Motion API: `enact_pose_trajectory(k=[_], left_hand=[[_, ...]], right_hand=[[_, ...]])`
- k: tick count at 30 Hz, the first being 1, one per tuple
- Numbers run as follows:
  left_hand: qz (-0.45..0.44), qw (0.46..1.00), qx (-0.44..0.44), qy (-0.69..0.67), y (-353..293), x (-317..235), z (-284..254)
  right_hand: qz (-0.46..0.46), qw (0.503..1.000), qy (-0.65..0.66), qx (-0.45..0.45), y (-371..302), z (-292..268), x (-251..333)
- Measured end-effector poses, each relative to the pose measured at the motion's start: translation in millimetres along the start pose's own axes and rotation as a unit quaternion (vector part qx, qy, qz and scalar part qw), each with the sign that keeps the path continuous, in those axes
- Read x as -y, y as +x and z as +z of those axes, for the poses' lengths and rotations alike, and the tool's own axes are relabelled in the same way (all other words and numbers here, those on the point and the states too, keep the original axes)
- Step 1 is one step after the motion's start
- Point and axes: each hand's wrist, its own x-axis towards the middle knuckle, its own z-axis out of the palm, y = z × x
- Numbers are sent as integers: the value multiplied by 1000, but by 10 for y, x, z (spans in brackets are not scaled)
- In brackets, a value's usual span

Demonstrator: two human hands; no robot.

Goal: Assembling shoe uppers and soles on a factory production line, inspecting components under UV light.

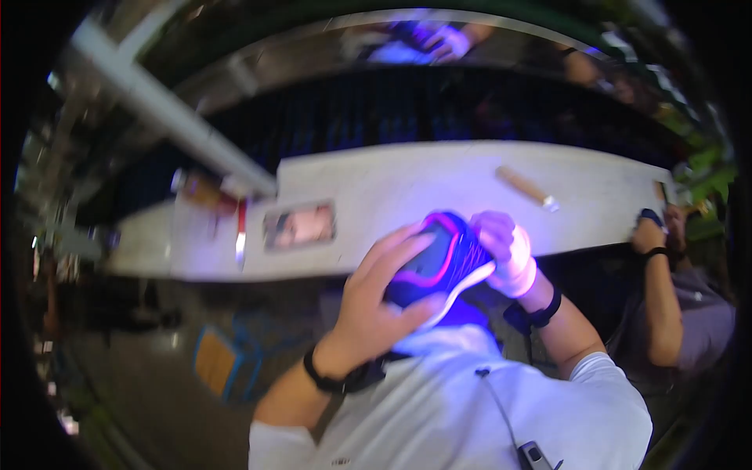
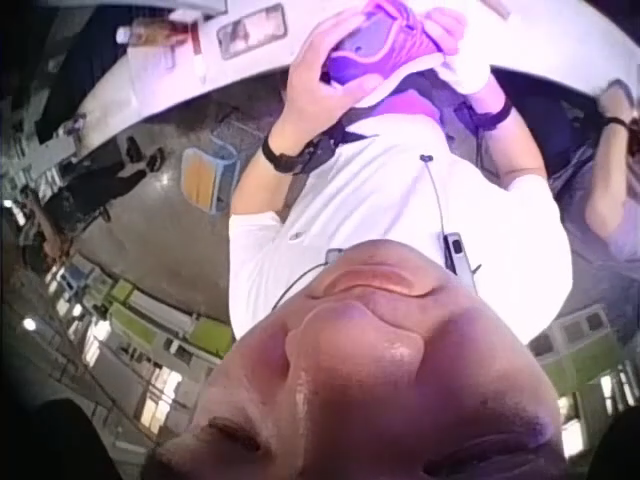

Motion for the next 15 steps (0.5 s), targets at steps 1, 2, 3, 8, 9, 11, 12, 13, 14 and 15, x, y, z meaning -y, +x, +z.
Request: enact_pose_trajectory(k=[1,2,3,8,9,11,12,13,14,15], left_hand=[[-44,983,-34,-175,-120,50,63],[-55,960,-76,-263,-71,-66,69],[-38,966,-116,-226,-179,51,-3],[-123,946,-116,-277,-374,474,219],[-132,948,-99,-273,-425,562,288],[-147,948,-120,-256,-442,469,342],[-161,946,-123,-252,-448,421,366],[-154,947,-118,-254,-454,375,349],[-191,944,-119,-241,-490,347,306],[-230,939,-126,-225,-560,343,279]], right_hand=[[-32,998,-54,-15,102,-190,-103],[-87,990,-93,-61,327,-418,-273],[-116,980,-146,-72,611,-759,-365],[-111,861,-402,-291,2406,-2343,-798],[-82,825,-464,-312,2735,-2661,-806],[46,846,-463,-261,3478,-2752,-630],[158,852,-444,-230,3801,-2929,-753],[58,836,-475,-268,3968,-3135,-1258],[90,815,-514,-253,4068,-3132,-1319],[122,800,-531,-253,4174,-3126,-1390]])
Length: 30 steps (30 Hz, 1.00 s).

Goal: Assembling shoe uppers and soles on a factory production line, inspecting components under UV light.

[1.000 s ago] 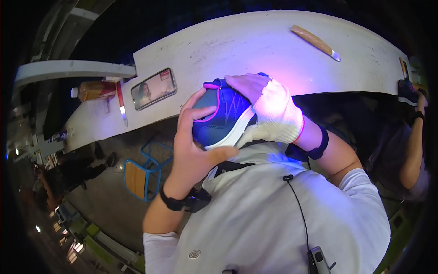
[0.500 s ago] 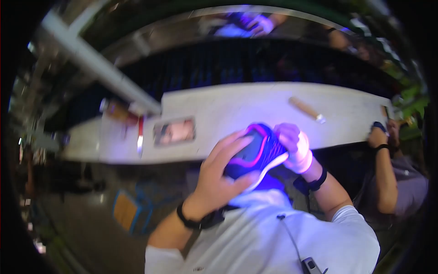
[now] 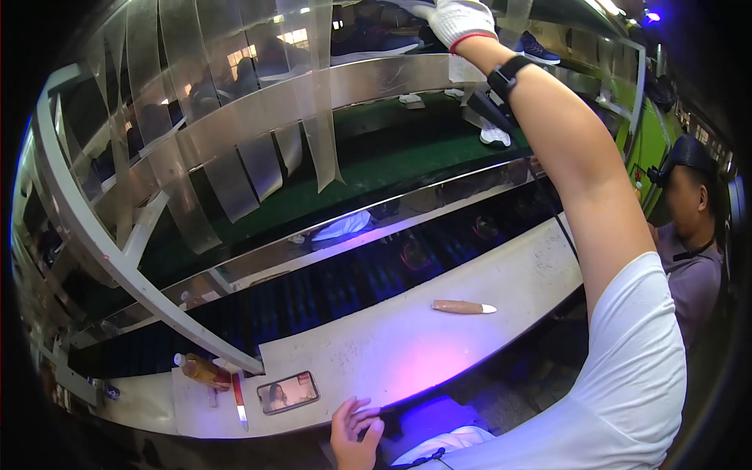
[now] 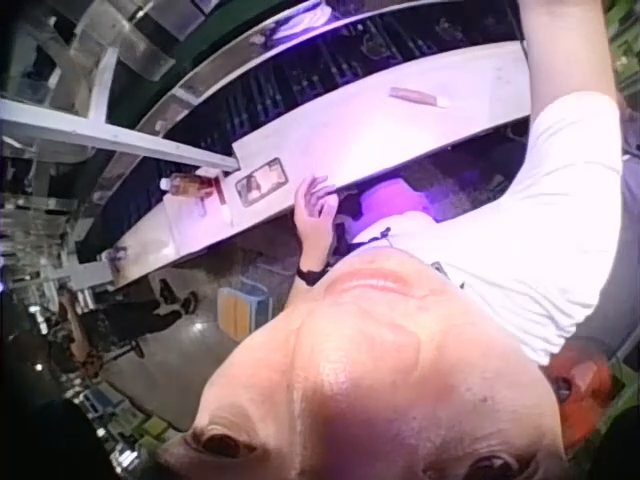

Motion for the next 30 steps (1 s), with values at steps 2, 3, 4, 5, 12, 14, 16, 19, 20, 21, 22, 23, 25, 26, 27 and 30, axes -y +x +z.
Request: enact_pose_trajectory(k=[2,3,4,5,12,14,16,19,20,21,22,23,25,26,27,30], left_hand=[[-11,999,-48,11,-61,266,-202],[-10,998,-52,16,-22,269,-200],[-20,998,-57,25,-50,253,-230],[-42,998,-54,16,-1,291,-245],[-76,995,-71,7,-31,373,-296],[-80,993,-83,8,-32,439,-317],[-44,996,-73,5,9,561,-235],[-37,994,5,102,205,299,-72],[14,992,18,121,293,287,-1],[39,984,14,171,367,207,64],[95,962,8,257,388,153,73],[140,948,1,287,439,148,109],[179,930,-13,322,543,124,157],[221,891,-34,396,613,42,166],[265,847,-43,458,693,-12,226],[299,813,-29,498,971,-52,390]], right_hand=[[37,993,-109,23,222,420,-262],[-20,990,-119,70,303,660,-556],[-76,981,-128,127,270,785,-704],[-102,958,-100,250,323,873,-865],[-210,957,181,87,-1653,43,324],[-418,865,211,181,-2609,39,639],[-325,781,187,499,-3430,271,884],[-125,800,74,582,-4060,1162,904],[-25,742,39,669,-4241,1591,783],[13,740,59,670,-4445,1851,655],[55,772,84,628,-4568,1879,727],[50,768,60,636,-4589,1928,820],[19,771,69,633,-4597,1779,1106],[-9,778,108,619,-4563,1457,1322],[-89,820,159,543,-4631,1200,1274],[-429,741,389,340,-4157,304,1134]])
